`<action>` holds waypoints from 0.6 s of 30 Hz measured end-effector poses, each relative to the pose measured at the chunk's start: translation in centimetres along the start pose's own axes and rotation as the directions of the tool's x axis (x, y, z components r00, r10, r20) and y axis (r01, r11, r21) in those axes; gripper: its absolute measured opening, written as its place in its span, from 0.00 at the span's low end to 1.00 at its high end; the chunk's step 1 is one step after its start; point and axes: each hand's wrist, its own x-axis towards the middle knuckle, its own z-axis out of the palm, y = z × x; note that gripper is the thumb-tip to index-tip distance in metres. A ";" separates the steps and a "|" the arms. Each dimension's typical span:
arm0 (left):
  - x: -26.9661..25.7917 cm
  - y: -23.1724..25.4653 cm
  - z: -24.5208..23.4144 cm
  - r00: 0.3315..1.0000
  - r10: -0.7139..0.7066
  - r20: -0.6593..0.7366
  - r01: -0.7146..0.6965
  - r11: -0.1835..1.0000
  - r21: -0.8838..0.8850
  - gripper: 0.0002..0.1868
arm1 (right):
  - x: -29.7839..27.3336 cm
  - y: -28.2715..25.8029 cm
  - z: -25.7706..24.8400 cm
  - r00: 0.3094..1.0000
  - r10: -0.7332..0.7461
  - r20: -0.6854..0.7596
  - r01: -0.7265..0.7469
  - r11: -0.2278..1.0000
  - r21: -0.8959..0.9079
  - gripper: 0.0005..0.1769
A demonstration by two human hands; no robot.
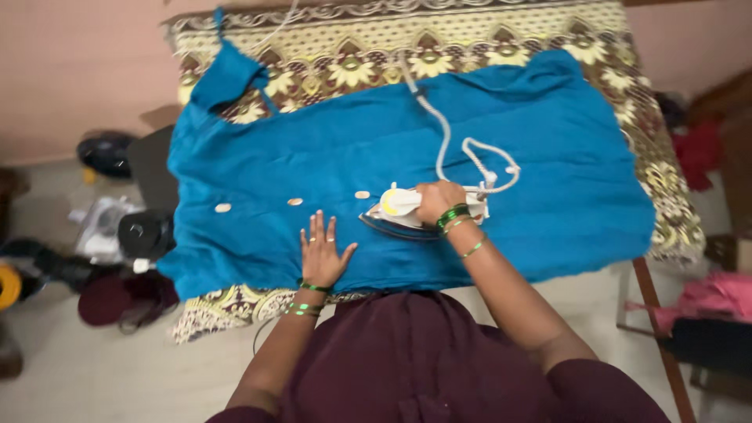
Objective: The person irons a blue dress laid out on a patterned ironing board. They use a white electric iron to smooth the fabric, repeatedly adjusting the garment and moving the iron across different sections. The person finishes by folding the dress and placing it on a nearby chair.
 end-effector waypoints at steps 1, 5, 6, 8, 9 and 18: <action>0.0 -0.1 -0.1 1.000 0.006 0.014 -0.006 1.000 0.004 0.47 | -0.6 0.2 -0.1 1.000 0.018 -0.004 -0.018 1.000 0.001 0.12; 0.0 -0.1 -0.3 1.000 0.024 0.016 -0.024 0.999 0.035 0.47 | -2.3 2.9 -1.3 0.990 0.138 0.018 -0.137 0.989 -0.052 0.11; 0.1 -0.1 -0.4 0.999 0.033 0.004 -0.034 0.999 0.025 0.47 | -2.9 3.9 -1.8 0.983 0.183 0.018 -0.182 0.982 -0.054 0.11; -0.1 -0.2 -0.3 0.999 0.043 -0.019 -0.043 0.999 0.000 0.47 | -3.9 6.3 -2.6 0.961 0.276 0.015 -0.274 0.959 -0.067 0.11; -0.2 -0.2 -0.4 0.999 0.047 -0.026 -0.048 0.999 -0.007 0.46 | -4.2 7.6 -3.0 0.947 0.322 0.011 -0.320 0.944 -0.076 0.12; -0.6 0.0 0.1 0.993 0.049 -0.106 -0.050 0.999 -0.006 0.44 | -7.4 15.1 -4.8 0.861 0.501 -0.089 -0.509 0.853 -0.120 0.13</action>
